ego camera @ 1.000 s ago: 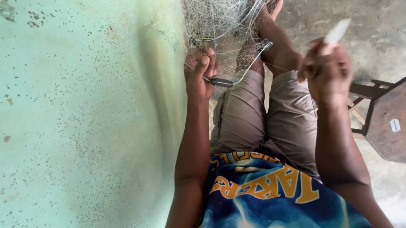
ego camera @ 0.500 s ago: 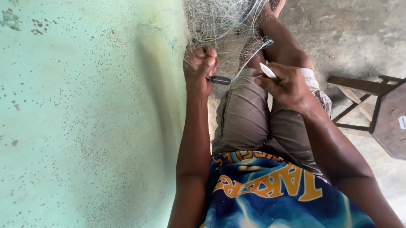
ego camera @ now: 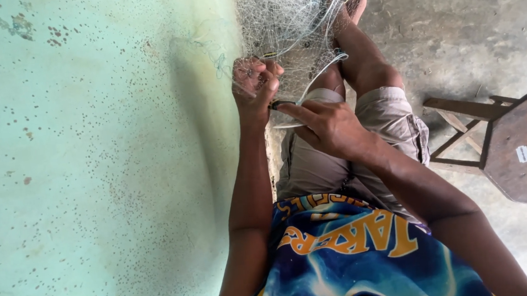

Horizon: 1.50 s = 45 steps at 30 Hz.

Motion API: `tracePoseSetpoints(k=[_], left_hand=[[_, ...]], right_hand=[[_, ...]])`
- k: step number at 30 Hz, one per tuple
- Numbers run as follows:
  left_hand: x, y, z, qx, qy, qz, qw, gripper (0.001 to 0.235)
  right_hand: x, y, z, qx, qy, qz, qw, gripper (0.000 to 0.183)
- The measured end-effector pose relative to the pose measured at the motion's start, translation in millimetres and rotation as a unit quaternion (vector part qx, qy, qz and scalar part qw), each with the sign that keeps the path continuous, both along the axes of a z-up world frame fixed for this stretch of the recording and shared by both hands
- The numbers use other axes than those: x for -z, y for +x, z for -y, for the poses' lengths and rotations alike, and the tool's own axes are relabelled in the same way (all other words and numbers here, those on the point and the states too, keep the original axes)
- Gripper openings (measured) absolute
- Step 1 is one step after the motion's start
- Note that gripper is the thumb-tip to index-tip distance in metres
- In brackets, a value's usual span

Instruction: The person sits on the floor and uses a white plastic tool to weave and mend a white fishing net. They repeatedly pull threads through the mesh and adjust the net's position to continue the repair.

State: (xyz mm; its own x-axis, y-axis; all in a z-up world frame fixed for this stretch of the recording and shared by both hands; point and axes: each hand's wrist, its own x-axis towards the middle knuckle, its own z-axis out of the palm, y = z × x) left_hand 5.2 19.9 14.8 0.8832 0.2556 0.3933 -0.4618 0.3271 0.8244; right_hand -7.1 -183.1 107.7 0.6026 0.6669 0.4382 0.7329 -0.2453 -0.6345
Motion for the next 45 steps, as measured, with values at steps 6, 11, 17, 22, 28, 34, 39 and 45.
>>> tracePoseSetpoints(k=[6,11,17,22,28,34,39,45], left_hand=[[-29.9,-7.3,5.6,-0.046,0.02,-0.053,0.997,0.031],[-10.8,-2.4,3.8,-0.041,-0.034,-0.032,0.998,0.031],[-7.8,1.7,21.0,-0.028,-0.077,-0.029,0.996,0.029],[-10.0,5.5,25.8,-0.029,-0.092,-0.026,0.995,0.029],[-1.3,7.8,24.3,-0.009,-0.11,-0.02,0.994,0.029],[-7.7,1.5,26.6,0.017,-0.153,-0.049,0.987,0.027],[-10.8,0.1,24.1,0.051,-0.171,-0.078,0.981,0.022],[-52.8,1.6,18.2,0.053,-0.103,-0.112,0.987,0.013]], right_hand=[[0.0,6.6,-5.4,-0.003,-0.01,-0.026,1.0,0.039],[48.8,45.2,11.9,0.049,0.059,-0.101,0.992,0.032],[35.7,78.3,3.6,0.051,0.13,-0.085,0.987,0.026],[19.1,84.6,-5.1,0.017,0.18,-0.103,0.978,0.023],[17.3,90.2,-6.9,-0.035,0.227,-0.135,0.964,0.019],[22.1,93.1,-11.9,-0.075,0.244,-0.152,0.955,0.017],[19.2,98.0,-21.9,-0.115,0.26,-0.163,0.945,0.015],[18.6,107.2,-28.7,-0.15,0.237,-0.165,0.946,0.024]])
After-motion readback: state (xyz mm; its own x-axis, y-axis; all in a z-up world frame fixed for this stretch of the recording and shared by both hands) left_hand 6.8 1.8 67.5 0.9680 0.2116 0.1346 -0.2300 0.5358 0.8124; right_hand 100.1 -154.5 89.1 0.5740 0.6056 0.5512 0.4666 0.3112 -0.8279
